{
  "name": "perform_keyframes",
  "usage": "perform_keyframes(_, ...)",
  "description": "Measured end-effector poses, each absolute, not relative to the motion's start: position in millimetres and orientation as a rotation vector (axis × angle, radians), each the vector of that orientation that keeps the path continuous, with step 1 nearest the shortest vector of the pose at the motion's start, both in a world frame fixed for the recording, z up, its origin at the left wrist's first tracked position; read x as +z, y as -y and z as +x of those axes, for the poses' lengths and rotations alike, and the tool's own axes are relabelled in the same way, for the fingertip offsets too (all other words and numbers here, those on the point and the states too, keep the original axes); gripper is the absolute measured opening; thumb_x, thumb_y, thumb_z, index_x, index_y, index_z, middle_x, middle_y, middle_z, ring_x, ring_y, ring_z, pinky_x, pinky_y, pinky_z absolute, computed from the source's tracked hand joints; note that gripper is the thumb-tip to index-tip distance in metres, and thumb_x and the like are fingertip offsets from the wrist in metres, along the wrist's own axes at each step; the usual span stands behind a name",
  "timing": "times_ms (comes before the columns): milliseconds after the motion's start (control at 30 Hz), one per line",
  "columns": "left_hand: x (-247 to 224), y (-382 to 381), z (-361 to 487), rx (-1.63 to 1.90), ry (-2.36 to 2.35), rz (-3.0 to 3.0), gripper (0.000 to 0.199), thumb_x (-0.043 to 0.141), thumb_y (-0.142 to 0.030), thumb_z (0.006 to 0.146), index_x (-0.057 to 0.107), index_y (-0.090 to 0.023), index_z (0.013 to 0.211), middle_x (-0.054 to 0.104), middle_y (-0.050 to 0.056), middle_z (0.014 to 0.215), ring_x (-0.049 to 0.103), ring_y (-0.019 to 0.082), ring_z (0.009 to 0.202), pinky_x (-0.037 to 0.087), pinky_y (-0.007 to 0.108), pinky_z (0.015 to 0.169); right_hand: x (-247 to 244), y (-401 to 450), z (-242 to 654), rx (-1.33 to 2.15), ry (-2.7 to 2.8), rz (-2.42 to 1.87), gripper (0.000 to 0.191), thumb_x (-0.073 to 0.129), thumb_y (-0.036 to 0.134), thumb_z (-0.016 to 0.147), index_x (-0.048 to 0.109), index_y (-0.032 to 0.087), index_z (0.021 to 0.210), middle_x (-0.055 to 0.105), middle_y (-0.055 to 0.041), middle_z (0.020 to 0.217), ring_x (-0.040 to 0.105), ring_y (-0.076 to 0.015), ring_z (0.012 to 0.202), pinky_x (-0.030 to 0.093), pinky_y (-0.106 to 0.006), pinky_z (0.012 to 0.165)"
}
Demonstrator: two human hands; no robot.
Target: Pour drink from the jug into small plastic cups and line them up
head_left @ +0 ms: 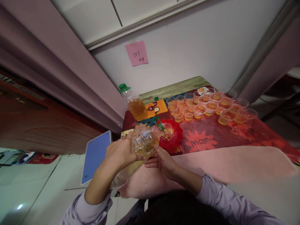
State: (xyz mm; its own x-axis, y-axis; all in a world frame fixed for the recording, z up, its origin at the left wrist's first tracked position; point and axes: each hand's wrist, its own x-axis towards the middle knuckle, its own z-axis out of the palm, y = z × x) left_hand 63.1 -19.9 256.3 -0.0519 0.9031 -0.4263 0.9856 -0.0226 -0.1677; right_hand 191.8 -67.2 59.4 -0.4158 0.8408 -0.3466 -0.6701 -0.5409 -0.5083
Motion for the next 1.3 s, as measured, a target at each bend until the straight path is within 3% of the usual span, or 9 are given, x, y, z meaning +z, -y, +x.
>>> perform_keyframes(400, 254.0, 20.7, 59.0, -0.588, -2.055, 2.043, 0.102, 0.083, -0.067, 0.077, 0.047, -0.022, 0.162, 0.080, 0.019, 0.134, 0.077, 0.045, 0.123, 0.057, 0.047, 0.093, 60.3, 67.4, 193.0, 2.045, 0.388, -0.725, 0.065, 0.081, 0.078, 0.088, 0.070, 0.021, 0.116, 0.083, -0.0048, 0.092, 0.078, -0.0203, 0.068, 0.069, -0.040, 0.076)
perform_keyframes(733, 255.9, 19.9, 60.5, -0.602, -2.051, 2.020, 0.101, 0.084, -0.066, 0.078, 0.046, -0.023, 0.162, 0.081, 0.019, 0.131, 0.077, 0.044, 0.122, 0.057, 0.047, 0.093, 56.9, 67.1, 192.5, 2.042, 0.409, -0.699, 0.064, 0.078, 0.075, 0.093, 0.070, 0.019, 0.123, 0.084, -0.0080, 0.099, 0.079, -0.0194, 0.070, 0.069, -0.040, 0.077)
perform_keyframes(1300, 258.0, 19.1, 64.2, -0.635, -2.051, 2.016, 0.103, 0.083, -0.067, 0.076, 0.047, -0.023, 0.162, 0.082, 0.017, 0.131, 0.078, 0.042, 0.122, 0.057, 0.045, 0.093, 63.2, 67.1, 195.3, 2.064, 0.395, -0.706, 0.061, 0.077, 0.073, 0.095, 0.070, 0.019, 0.124, 0.084, -0.0067, 0.095, 0.079, -0.0192, 0.070, 0.069, -0.039, 0.079)
